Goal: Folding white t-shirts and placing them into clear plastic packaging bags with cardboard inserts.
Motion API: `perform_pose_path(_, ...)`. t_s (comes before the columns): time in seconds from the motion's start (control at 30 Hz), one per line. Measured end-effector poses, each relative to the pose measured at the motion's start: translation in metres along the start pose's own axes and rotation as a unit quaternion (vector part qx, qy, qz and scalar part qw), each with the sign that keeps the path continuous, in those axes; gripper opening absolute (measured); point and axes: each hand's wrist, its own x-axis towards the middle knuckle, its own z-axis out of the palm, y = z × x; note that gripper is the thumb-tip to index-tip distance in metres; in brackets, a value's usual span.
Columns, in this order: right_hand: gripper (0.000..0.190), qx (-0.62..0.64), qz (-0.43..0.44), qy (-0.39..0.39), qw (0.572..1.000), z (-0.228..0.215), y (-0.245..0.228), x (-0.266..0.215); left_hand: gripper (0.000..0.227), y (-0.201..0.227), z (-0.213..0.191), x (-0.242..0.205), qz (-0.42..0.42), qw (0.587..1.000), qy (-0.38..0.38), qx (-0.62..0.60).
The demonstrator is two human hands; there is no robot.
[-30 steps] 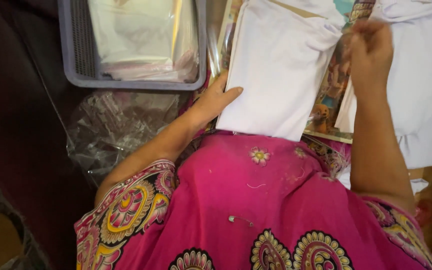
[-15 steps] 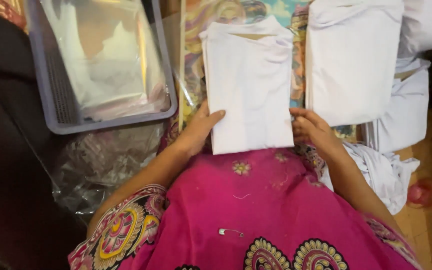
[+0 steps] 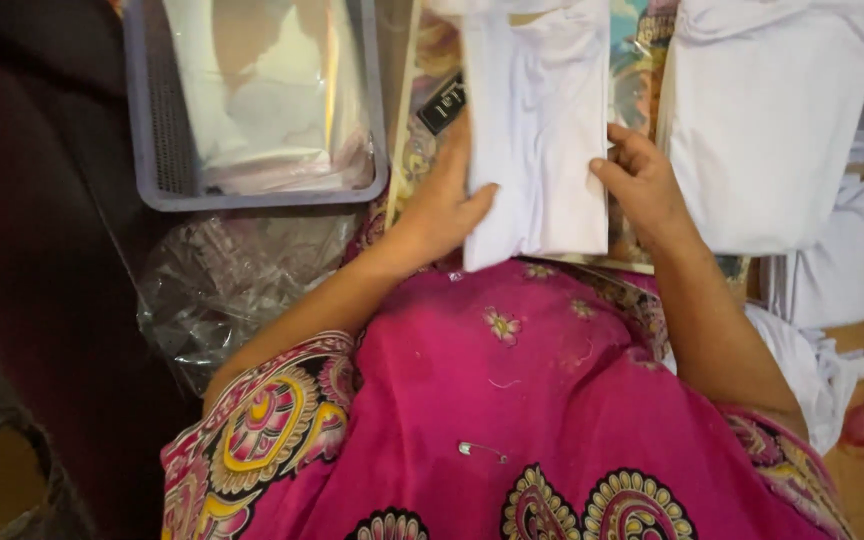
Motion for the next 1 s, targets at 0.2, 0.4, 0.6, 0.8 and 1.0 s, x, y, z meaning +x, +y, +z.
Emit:
perform_pose_path(0.2, 0.046, -0.035, -0.011, -0.037, 0.999, 0.023, -0.028, -0.015, 0.091, -0.02, 0.055, 0.015, 0.047, 0.998, -0.042, -0.017)
perform_pose_path(0.4, 0.034, 0.021, 0.024, 0.044, 0.998, 0.023, -0.02, -0.022, 0.083, -0.067, 0.11, 0.036, 0.04, 0.995, -0.074, -0.05)
perform_pose_path(0.6, 0.03, 0.042, 0.025, 0.042, 0.998, 0.014, 0.003, -0.011, 0.071, -0.073, 0.105, 0.032, 0.062, 0.987, -0.086, -0.121)
perform_pose_path(0.8, 0.025, -0.01, -0.006, 0.097, 0.995, -0.004, 0.023, -0.02, 0.019, -0.017, 0.036, 0.005, 0.098, 0.994, -0.024, 0.036)
perform_pose_path(1.0, 0.027, -0.143, -0.04, 0.13, 0.98, -0.055, -0.057, -0.064, 0.026, -0.05, 0.026, -0.012, 0.176, 0.917, -0.093, 0.347)
